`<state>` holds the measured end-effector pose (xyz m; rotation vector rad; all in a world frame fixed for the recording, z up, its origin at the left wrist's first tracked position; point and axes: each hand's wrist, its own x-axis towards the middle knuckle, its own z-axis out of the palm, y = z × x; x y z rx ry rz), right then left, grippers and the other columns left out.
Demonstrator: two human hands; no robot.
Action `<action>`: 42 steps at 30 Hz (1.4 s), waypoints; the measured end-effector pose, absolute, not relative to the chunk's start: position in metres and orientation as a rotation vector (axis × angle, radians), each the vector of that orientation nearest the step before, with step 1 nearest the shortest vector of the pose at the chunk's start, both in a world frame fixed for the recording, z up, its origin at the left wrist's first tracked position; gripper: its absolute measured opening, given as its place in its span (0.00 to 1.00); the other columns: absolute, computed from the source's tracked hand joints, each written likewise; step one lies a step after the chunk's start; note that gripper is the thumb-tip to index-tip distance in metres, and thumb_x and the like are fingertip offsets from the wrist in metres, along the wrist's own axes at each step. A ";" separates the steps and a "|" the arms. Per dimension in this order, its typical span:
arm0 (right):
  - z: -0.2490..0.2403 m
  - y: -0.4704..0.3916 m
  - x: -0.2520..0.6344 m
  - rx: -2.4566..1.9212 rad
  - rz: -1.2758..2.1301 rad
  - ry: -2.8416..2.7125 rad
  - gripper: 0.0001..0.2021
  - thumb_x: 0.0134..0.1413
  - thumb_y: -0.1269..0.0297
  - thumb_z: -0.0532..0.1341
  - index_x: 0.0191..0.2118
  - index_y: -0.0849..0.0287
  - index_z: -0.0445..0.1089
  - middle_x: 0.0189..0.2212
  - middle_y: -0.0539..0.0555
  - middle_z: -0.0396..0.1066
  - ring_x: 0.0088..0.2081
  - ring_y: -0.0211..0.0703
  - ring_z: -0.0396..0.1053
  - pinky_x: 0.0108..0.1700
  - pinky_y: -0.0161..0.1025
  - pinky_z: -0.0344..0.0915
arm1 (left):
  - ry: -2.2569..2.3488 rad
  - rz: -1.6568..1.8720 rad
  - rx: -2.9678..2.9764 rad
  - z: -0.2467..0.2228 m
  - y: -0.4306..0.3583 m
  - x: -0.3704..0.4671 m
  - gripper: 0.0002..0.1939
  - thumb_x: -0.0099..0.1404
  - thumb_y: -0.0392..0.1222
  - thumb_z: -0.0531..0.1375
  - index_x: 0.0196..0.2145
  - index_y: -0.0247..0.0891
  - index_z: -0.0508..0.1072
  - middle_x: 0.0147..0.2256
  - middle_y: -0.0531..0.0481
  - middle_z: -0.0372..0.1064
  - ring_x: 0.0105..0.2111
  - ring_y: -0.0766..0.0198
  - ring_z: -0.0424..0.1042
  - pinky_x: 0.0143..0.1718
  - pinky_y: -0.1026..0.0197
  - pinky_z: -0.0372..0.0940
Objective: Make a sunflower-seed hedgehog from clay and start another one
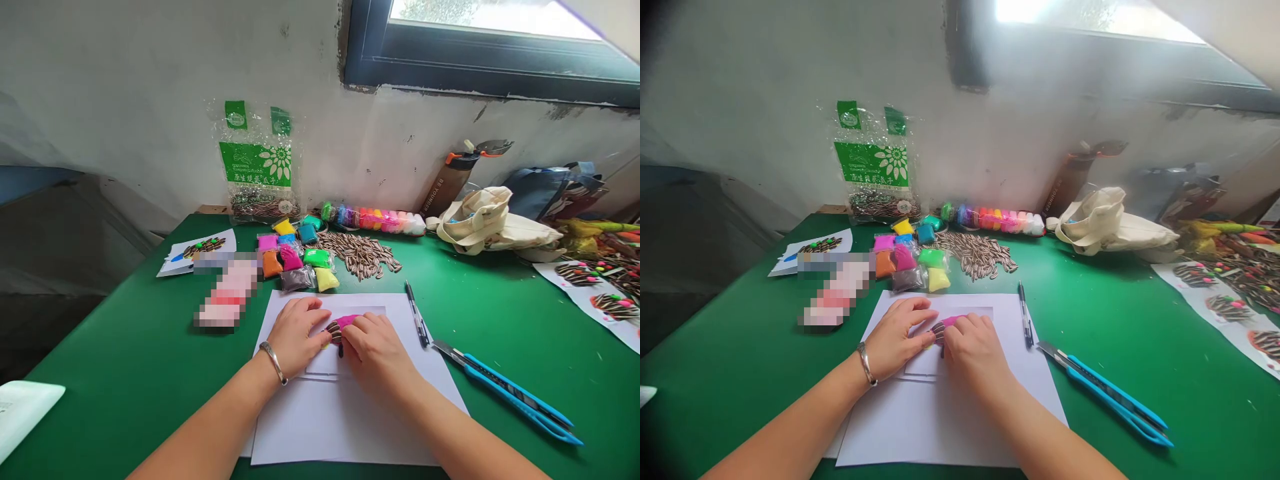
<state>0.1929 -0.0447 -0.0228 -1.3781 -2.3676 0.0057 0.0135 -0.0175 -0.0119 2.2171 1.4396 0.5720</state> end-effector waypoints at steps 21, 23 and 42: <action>-0.021 -0.041 0.198 -1.420 0.163 -2.387 0.09 0.56 0.71 0.56 0.26 0.57 0.69 0.25 0.51 0.69 0.30 0.39 0.61 0.32 0.38 0.48 | 1.419 0.595 2.234 -0.014 -0.018 0.012 0.14 0.57 0.42 0.62 0.43 0.43 0.76 0.47 0.46 0.68 0.49 0.53 0.64 0.51 0.49 0.61; -0.020 -0.040 0.199 -1.439 0.160 -2.378 0.09 0.56 0.70 0.57 0.26 0.57 0.69 0.25 0.51 0.69 0.30 0.40 0.61 0.33 0.38 0.48 | 1.421 0.602 2.236 -0.015 -0.018 0.012 0.14 0.57 0.43 0.62 0.43 0.43 0.75 0.47 0.46 0.67 0.49 0.52 0.64 0.51 0.49 0.61; -0.030 -0.039 0.198 -1.418 0.124 -2.378 0.09 0.56 0.72 0.55 0.26 0.58 0.68 0.25 0.52 0.68 0.30 0.40 0.60 0.33 0.38 0.47 | 1.458 0.555 2.229 -0.013 -0.019 0.016 0.15 0.56 0.42 0.62 0.43 0.42 0.75 0.48 0.46 0.67 0.50 0.52 0.63 0.52 0.49 0.60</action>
